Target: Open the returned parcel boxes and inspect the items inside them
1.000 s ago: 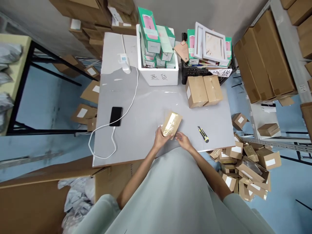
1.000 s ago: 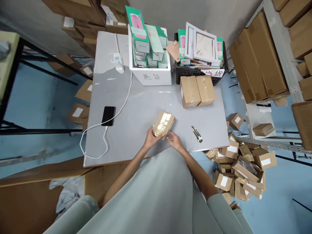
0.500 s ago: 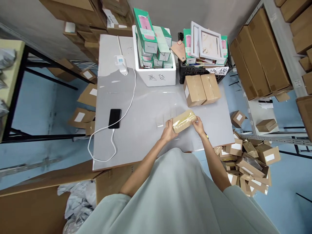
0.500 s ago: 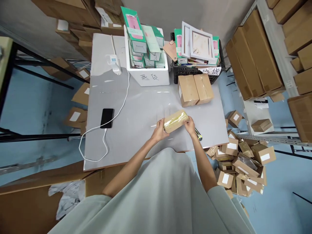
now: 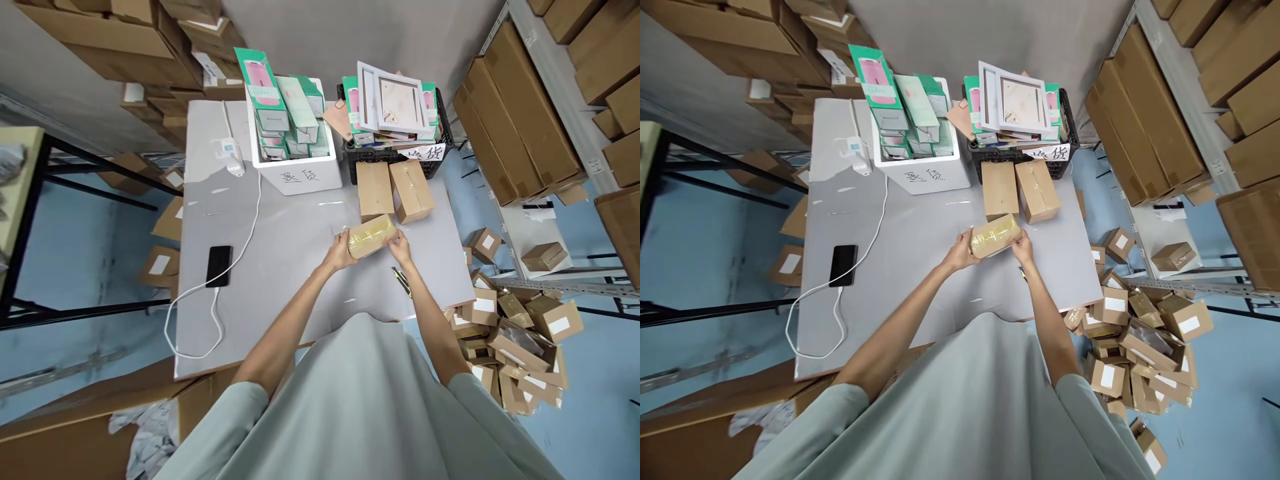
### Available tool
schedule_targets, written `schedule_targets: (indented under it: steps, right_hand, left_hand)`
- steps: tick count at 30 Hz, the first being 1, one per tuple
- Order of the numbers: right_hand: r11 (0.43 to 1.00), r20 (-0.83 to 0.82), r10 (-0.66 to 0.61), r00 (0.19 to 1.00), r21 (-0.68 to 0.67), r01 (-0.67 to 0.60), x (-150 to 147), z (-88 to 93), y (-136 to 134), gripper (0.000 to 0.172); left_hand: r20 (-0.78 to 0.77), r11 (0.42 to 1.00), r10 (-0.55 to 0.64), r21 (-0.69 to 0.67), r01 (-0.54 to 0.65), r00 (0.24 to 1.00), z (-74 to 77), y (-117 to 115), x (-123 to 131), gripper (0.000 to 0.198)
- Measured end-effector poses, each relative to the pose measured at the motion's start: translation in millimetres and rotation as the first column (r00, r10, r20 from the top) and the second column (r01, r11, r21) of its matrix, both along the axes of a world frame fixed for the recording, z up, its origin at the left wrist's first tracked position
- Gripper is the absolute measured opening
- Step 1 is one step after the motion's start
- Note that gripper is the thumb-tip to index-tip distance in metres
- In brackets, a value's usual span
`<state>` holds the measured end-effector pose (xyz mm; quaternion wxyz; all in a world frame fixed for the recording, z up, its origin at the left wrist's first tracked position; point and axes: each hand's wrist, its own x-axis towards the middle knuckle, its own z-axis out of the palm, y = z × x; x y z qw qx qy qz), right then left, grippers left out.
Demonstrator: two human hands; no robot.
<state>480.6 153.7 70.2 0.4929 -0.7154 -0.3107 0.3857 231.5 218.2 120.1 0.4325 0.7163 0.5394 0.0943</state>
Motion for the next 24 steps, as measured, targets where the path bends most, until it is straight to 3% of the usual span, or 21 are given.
schedule_targets:
  steps: [3, 6, 10, 13, 15, 20, 24]
  right_hand:
    - [0.999, -0.082, 0.025, 0.996, 0.025, -0.023, -12, -8.1, -11, 0.059]
    - [0.997, -0.104, 0.009, 0.995, 0.076, -0.001, -2, -12.8, -40, 0.068]
    - [0.99, 0.007, -0.105, 0.994, 0.096, 0.104, 49, -7.2, -70, 0.072]
    - [0.983, 0.09, -0.164, 0.982, 0.103, 0.154, 89, 3.7, -62, 0.07]
    - [0.984, 0.109, -0.144, 0.984, 0.119, 0.131, 104, 9.8, -46, 0.067]
    - [0.992, 0.053, -0.111, 0.992, 0.057, 0.108, 94, 12.6, -12, 0.058]
    - [0.996, 0.017, -0.075, 0.997, 0.041, 0.074, 64, 9.0, -19, 0.057]
  left_hand:
    - [-0.098, 0.999, -0.037, 0.003, 0.038, 0.994, 2.1, -6, -13, 0.134]
    - [-0.109, 0.996, -0.092, -0.002, 0.092, 0.99, 3.1, -21, -2, 0.135]
    - [-0.041, 0.986, -0.169, -0.014, 0.168, 0.985, 1.4, -34, 51, 0.134]
    - [0.024, 0.988, -0.153, -0.012, 0.153, 0.988, 2.2, -30, 94, 0.135]
    - [0.044, 0.992, -0.128, -0.011, 0.129, 0.991, 4.3, -23, 109, 0.135]
    - [-0.016, 0.997, -0.07, 0.012, 0.07, 0.997, 10.0, -9, 95, 0.137]
    - [-0.002, 0.998, -0.039, 0.045, 0.039, 0.999, 9.1, -14, 61, 0.135]
